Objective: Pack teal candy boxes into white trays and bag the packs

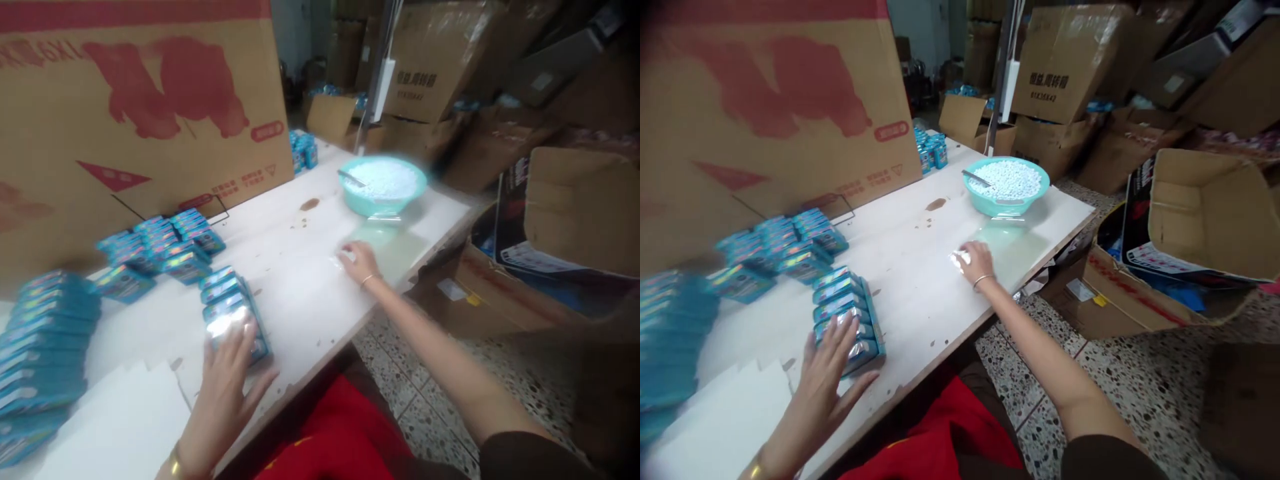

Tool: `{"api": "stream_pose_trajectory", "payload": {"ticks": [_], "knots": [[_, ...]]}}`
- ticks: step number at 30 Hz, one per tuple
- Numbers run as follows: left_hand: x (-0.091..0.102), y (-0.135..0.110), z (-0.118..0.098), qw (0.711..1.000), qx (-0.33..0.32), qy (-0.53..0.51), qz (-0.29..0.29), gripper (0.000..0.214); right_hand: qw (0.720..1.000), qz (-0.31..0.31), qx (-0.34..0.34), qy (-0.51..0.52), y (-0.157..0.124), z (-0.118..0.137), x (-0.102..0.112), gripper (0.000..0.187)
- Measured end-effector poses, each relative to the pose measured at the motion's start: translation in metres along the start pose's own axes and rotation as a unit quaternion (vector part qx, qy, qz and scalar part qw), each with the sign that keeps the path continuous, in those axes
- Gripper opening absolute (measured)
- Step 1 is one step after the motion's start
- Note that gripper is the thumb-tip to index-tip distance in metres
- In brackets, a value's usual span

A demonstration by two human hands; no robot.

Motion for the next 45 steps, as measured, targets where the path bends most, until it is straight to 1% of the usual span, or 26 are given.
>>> {"api": "stream_pose_trajectory", "payload": {"ticks": [2,4,5,7,9,11,15,18,21,24,28,29,31,32,33,34,36,38,39,41,43,45], "knots": [[0.002,-0.003,-0.018,0.998,-0.027,-0.063,0.0,0.067,0.995,-0.009,-0.058,-0.077,0.012,-0.049,0.025,0.025],[-0.005,-0.004,-0.035,0.991,-0.062,-0.113,0.028,0.06,0.991,0.012,-0.076,-0.105,0.016,-0.083,0.034,0.02],[-0.011,-0.004,-0.042,0.987,-0.075,-0.131,0.046,0.056,0.991,0.022,-0.076,-0.109,0.017,-0.095,0.035,0.017],[-0.024,0.0,-0.053,0.98,-0.089,-0.157,0.081,0.049,0.991,0.034,-0.068,-0.108,0.016,-0.107,0.031,0.015],[-0.034,0.006,-0.059,0.974,-0.086,-0.178,0.111,0.045,0.991,0.038,-0.063,-0.109,0.017,-0.111,0.026,0.014],[-0.04,0.012,-0.061,0.968,-0.081,-0.197,0.132,0.042,0.992,0.04,-0.059,-0.107,0.019,-0.111,0.024,0.012],[-0.04,0.02,-0.063,0.958,-0.074,-0.23,0.152,0.039,0.993,0.047,-0.045,-0.098,0.021,-0.111,0.029,0.011],[-0.04,0.022,-0.065,0.953,-0.069,-0.245,0.165,0.037,0.994,0.059,-0.031,-0.087,0.02,-0.112,0.032,0.014],[-0.041,0.024,-0.067,0.949,-0.071,-0.243,0.19,0.033,0.995,0.054,-0.03,-0.079,0.02,-0.111,0.03,0.011],[-0.045,0.026,-0.068,0.945,-0.069,-0.241,0.209,0.031,0.996,0.049,-0.03,-0.067,0.024,-0.111,0.029,0.013],[-0.049,0.032,-0.069,0.93,-0.066,-0.285,0.224,0.031,0.998,0.043,-0.025,-0.048,0.028,-0.105,0.036,0.016],[-0.051,0.034,-0.07,0.924,-0.057,-0.306,0.224,0.031,0.998,0.041,-0.021,-0.043,0.027,-0.101,0.037,0.017],[-0.053,0.042,-0.073,0.908,-0.003,-0.361,0.215,0.03,0.999,0.042,-0.005,-0.032,0.022,-0.085,0.038,0.02],[-0.054,0.046,-0.075,0.895,0.039,-0.397,0.201,0.03,0.999,0.046,0.007,-0.025,0.017,-0.074,0.036,0.021],[-0.055,0.051,-0.078,0.876,0.087,-0.44,0.178,0.03,0.998,0.052,0.022,-0.017,0.01,-0.06,0.033,0.021],[-0.057,0.056,-0.08,0.849,0.133,-0.49,0.148,0.03,0.997,0.064,0.041,-0.009,0.001,-0.045,0.028,0.022],[-0.062,0.065,-0.084,0.784,0.202,-0.583,0.073,0.03,0.991,0.099,0.088,0.012,-0.022,-0.012,0.015,0.022],[-0.072,0.069,-0.085,0.73,0.256,-0.634,0.007,0.027,0.983,0.132,0.124,0.045,-0.046,0.017,0.003,0.024],[-0.08,0.069,-0.084,0.706,0.286,-0.648,-0.01,0.025,0.979,0.14,0.129,0.067,-0.056,0.028,-0.002,0.025],[-0.096,0.066,-0.081,0.659,0.348,-0.667,-0.013,0.022,0.977,0.134,0.115,0.116,-0.07,0.042,-0.01,0.025],[-0.11,0.06,-0.08,0.613,0.389,-0.687,0.003,0.02,0.976,0.123,0.095,0.155,-0.075,0.049,-0.016,0.024],[-0.115,0.056,-0.081,0.589,0.399,-0.703,0.011,0.02,0.97,0.13,0.096,0.179,-0.076,0.054,-0.02,0.023]]}}
Point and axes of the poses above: each hand's wrist, its own y-axis towards the middle knuckle, its own x-axis out of the back of the hand, z = x × y, the point moved 2 cm from there along y, towards the middle knuckle, and after that the axes turned 9 degrees about y, right-handed, at the moved point
